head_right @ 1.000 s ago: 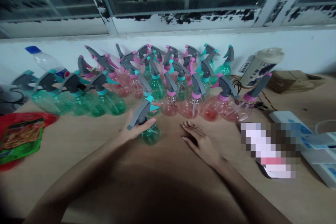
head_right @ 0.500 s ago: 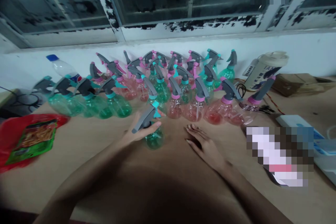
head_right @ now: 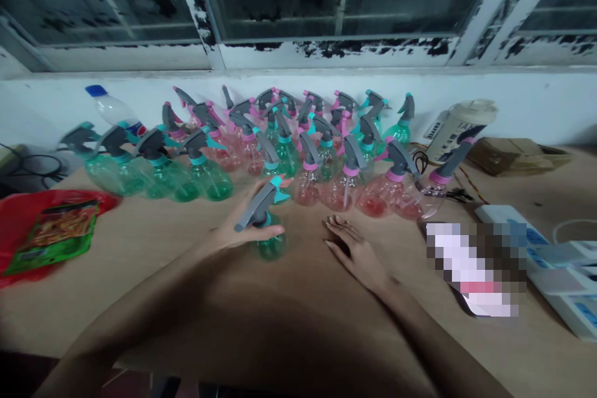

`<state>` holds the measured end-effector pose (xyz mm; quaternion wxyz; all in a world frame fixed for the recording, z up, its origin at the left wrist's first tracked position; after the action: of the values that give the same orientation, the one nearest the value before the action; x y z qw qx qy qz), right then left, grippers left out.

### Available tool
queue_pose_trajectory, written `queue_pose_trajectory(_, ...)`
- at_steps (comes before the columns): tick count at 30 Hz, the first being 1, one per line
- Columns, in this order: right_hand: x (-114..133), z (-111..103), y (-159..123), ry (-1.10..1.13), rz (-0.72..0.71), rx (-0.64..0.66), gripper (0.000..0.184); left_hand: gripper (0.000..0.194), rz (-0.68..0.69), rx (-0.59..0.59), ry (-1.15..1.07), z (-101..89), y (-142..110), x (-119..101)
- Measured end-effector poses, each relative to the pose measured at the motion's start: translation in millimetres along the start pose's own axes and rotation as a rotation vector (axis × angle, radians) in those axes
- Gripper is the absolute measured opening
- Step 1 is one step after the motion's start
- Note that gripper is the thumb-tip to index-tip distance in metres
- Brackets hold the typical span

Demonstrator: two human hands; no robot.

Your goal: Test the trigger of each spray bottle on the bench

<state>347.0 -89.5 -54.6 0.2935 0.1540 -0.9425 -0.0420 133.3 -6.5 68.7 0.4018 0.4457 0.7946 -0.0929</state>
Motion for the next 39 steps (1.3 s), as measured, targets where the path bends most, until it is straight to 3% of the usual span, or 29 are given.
queue_pose_trajectory(3,0,0,0,-0.001,-0.009,-0.006,0.044,0.094,0.022,-0.012,-0.019,-2.9,-8,4)
queue_pose_trajectory(6,1,0,0,-0.004,-0.013,-0.005,0.043,0.094,-0.094,-0.027,0.022,-4.5,-19,8)
queue_pose_trajectory(9,2,-1,0,-0.007,-0.020,-0.010,0.042,0.069,-0.206,-0.049,0.077,-4.2,-31,9)
queue_pose_trajectory(13,3,-2,0,0.001,-0.016,-0.016,0.041,0.036,-0.190,-0.084,0.127,-6.6,-43,2)
queue_pose_trajectory(17,4,-3,0,0.000,-0.010,-0.008,0.041,0.034,-0.180,-0.177,0.218,-26.9,-54,6)
queue_pose_trajectory(22,3,-2,0,-0.009,-0.002,-0.002,0.041,0.038,-0.312,-0.329,0.161,-69.7,-63,37)
queue_pose_trajectory(27,2,-1,0,-0.005,-0.010,-0.016,0.040,0.047,-0.410,-0.456,0.135,-93.6,-54,63)
queue_pose_trajectory(39,4,-2,1,0.000,-0.013,-0.022,0.037,0.040,-0.296,-0.487,0.058,-87.2,-13,108)
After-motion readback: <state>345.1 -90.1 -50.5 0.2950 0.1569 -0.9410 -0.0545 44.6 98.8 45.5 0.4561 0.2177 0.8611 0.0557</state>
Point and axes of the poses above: each hand's wrist, its own y-axis towards the middle knuckle, its own z-axis out of the palm, x = y × z, the point moved 5 cm from there along y, towards the middle knuckle, and after that the axes turned 10 degrees about x, right-handed, at the moved point
